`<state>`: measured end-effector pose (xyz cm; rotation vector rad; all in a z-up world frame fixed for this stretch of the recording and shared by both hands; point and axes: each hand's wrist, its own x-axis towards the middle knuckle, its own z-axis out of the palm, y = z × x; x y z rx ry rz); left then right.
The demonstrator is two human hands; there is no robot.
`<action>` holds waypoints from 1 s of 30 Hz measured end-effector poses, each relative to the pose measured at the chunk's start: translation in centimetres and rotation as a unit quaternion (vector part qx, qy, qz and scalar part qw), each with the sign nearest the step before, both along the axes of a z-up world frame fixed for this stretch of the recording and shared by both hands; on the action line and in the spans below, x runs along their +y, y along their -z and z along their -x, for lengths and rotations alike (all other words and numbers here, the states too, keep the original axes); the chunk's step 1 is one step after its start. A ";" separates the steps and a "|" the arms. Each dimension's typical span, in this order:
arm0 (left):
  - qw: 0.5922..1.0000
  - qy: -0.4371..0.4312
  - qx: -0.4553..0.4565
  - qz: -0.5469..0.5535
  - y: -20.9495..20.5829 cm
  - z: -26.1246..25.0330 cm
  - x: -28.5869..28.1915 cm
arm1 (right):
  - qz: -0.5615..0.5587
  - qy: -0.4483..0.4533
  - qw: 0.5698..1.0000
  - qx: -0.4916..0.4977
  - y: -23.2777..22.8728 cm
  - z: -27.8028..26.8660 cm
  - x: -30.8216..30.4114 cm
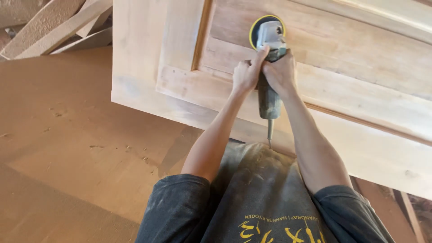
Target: Sanding a wooden door using an angle grinder with a sanding disc.
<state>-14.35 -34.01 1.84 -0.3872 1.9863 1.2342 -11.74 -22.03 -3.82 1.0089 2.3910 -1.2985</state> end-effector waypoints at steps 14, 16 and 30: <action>0.982 -0.187 0.002 -0.008 1.0 1.4 -7.4 | 0.068 -0.133 0.988 0.042 -2.6 3.7 -7.9; 0.982 -0.188 -0.006 -0.003 0.9 1.0 -7.6 | 0.066 -0.139 0.987 0.037 -2.8 3.4 -8.1; 0.996 -0.086 -0.015 0.020 2.8 -3.2 -2.2 | 0.065 -0.050 0.994 -0.068 -4.2 -1.7 -3.1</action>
